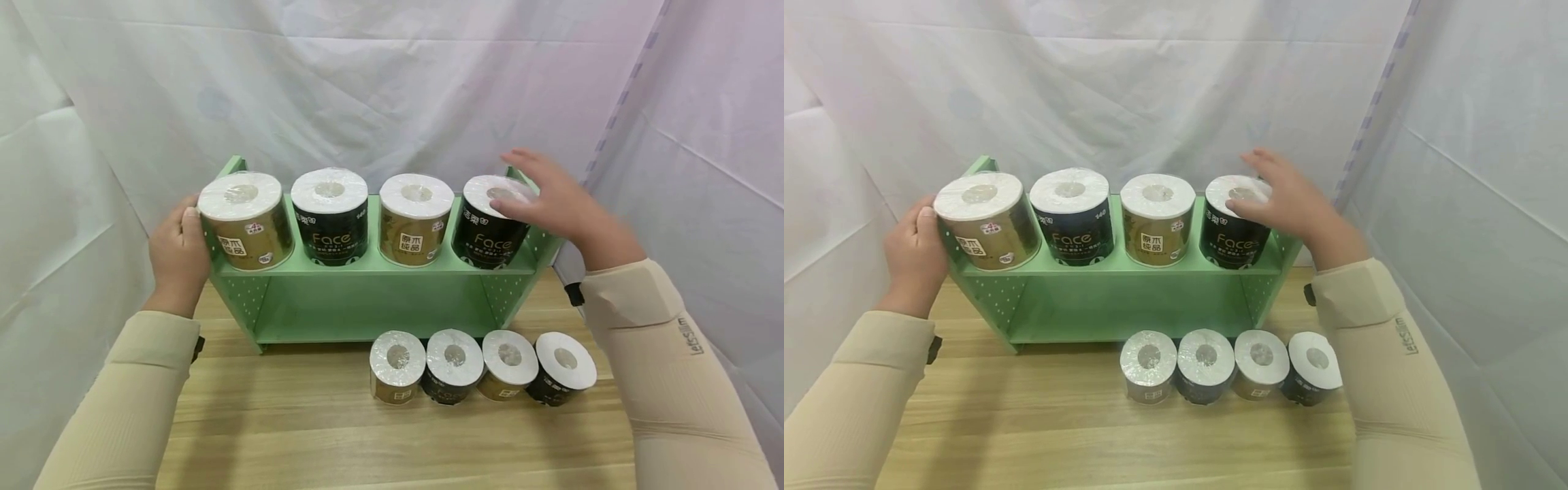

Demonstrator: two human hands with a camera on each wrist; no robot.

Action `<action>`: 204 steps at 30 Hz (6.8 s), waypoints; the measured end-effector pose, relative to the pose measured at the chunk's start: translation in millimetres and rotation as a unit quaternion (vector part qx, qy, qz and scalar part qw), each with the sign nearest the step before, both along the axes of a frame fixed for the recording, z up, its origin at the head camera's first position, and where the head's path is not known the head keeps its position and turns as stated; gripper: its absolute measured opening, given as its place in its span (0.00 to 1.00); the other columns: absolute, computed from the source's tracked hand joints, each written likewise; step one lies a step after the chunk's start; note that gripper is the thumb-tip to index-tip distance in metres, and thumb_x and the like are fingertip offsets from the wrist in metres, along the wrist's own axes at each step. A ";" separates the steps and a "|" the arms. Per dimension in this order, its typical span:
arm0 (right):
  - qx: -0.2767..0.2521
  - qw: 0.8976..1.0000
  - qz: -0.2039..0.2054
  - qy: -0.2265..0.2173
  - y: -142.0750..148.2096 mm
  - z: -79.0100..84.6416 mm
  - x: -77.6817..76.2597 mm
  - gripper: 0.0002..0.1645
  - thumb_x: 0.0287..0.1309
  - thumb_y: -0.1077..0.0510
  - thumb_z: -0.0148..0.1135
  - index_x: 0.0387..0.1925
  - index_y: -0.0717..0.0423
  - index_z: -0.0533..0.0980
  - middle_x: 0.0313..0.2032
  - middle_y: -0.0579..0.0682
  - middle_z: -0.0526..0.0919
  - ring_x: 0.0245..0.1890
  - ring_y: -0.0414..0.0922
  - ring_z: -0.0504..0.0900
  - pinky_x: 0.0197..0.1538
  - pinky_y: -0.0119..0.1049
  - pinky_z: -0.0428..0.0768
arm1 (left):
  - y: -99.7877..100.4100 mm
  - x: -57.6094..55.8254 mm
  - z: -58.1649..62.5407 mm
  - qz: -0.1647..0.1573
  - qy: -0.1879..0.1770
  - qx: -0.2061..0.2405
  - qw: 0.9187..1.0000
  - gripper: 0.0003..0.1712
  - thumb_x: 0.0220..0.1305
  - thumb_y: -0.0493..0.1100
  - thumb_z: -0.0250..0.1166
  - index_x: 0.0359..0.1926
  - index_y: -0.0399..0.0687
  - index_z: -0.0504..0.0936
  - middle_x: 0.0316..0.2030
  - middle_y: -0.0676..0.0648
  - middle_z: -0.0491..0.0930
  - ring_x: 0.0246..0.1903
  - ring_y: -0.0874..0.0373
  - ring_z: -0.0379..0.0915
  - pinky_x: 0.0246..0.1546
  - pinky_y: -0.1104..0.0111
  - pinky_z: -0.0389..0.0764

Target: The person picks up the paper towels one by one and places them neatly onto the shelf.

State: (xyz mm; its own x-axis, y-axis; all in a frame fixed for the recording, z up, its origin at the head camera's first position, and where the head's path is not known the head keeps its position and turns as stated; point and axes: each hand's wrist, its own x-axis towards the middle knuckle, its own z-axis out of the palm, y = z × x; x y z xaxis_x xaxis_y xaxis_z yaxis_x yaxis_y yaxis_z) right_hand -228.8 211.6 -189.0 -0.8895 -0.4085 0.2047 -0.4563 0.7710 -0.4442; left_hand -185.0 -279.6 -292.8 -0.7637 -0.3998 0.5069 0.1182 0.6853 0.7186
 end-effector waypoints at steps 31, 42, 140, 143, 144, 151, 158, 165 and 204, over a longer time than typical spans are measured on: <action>-0.072 0.924 0.062 0.371 5.2 -65.3 88.2 0.47 0.58 0.31 0.53 0.57 0.70 0.72 0.57 0.64 0.76 0.55 0.62 0.74 0.65 0.28 0.62 | 2.6 -2.9 0.4 -0.004 -0.003 0.005 1.000 0.29 0.72 0.51 0.36 0.62 0.48 0.76 0.60 0.41 0.75 0.61 0.43 0.69 0.62 0.48 0.66; -0.084 0.941 0.036 0.325 2.2 -113.0 109.8 0.46 0.59 0.33 0.53 0.59 0.69 0.71 0.55 0.65 0.77 0.54 0.61 0.75 0.66 0.26 0.60 | 0.5 -5.2 0.4 -0.005 -0.016 0.019 1.000 0.29 0.72 0.51 0.36 0.64 0.50 0.74 0.62 0.42 0.73 0.63 0.45 0.66 0.65 0.49 0.63; -0.091 0.992 -0.091 -0.013 -151.3 -282.0 156.7 0.44 0.50 0.53 0.70 0.64 0.69 0.64 0.66 0.68 0.62 0.67 0.64 0.60 0.59 0.57 0.71 | 2.6 -7.9 4.9 0.011 -0.003 0.027 1.000 0.28 0.70 0.50 0.38 0.59 0.51 0.78 0.58 0.46 0.77 0.59 0.50 0.71 0.61 0.54 0.68; -0.093 0.990 -0.104 -0.021 -152.3 -280.4 152.7 0.43 0.50 0.53 0.70 0.64 0.69 0.64 0.66 0.68 0.61 0.67 0.64 0.58 0.60 0.57 0.71 | 2.8 -8.4 4.7 0.013 0.000 0.027 1.000 0.28 0.70 0.50 0.38 0.59 0.51 0.79 0.57 0.46 0.78 0.57 0.49 0.72 0.60 0.54 0.69; -0.093 0.989 -0.108 -0.025 -152.6 -280.0 151.5 0.43 0.51 0.53 0.70 0.64 0.70 0.64 0.66 0.68 0.60 0.68 0.64 0.58 0.61 0.57 0.70 | 2.8 -8.5 4.6 0.014 0.000 0.027 1.000 0.28 0.70 0.50 0.38 0.58 0.51 0.79 0.57 0.46 0.78 0.57 0.49 0.72 0.60 0.54 0.69; -0.101 0.986 -0.124 -0.046 -155.8 -280.5 145.2 0.44 0.52 0.53 0.68 0.65 0.72 0.63 0.68 0.70 0.56 0.70 0.65 0.54 0.63 0.57 0.67 | 2.8 -9.6 3.7 0.018 0.000 0.034 0.999 0.27 0.70 0.49 0.38 0.58 0.52 0.80 0.56 0.47 0.79 0.56 0.51 0.73 0.59 0.55 0.70; -0.104 0.983 -0.143 -0.045 -160.9 -284.2 139.4 0.49 0.50 0.50 0.70 0.65 0.73 0.61 0.69 0.72 0.54 0.69 0.65 0.54 0.62 0.56 0.68 | 2.5 -9.3 4.7 0.015 -0.007 0.040 0.999 0.28 0.70 0.49 0.38 0.59 0.52 0.79 0.57 0.47 0.78 0.57 0.51 0.72 0.61 0.56 0.69; -0.113 0.978 -0.163 -0.059 -164.4 -288.8 133.2 0.56 0.44 0.48 0.74 0.67 0.73 0.58 0.68 0.70 0.55 0.69 0.64 0.55 0.62 0.57 0.68 | 1.8 -9.8 3.9 0.011 -0.009 0.037 0.999 0.28 0.71 0.50 0.38 0.60 0.52 0.78 0.58 0.46 0.77 0.59 0.51 0.71 0.61 0.55 0.68; -0.239 0.939 -0.220 -0.109 -176.3 -305.0 132.6 0.71 0.32 0.50 0.79 0.72 0.69 0.47 0.69 0.65 0.52 0.68 0.62 0.54 0.62 0.55 0.69 | 2.7 -8.0 4.3 0.002 -0.005 0.030 1.000 0.28 0.71 0.50 0.38 0.62 0.51 0.76 0.60 0.46 0.76 0.62 0.52 0.69 0.64 0.56 0.66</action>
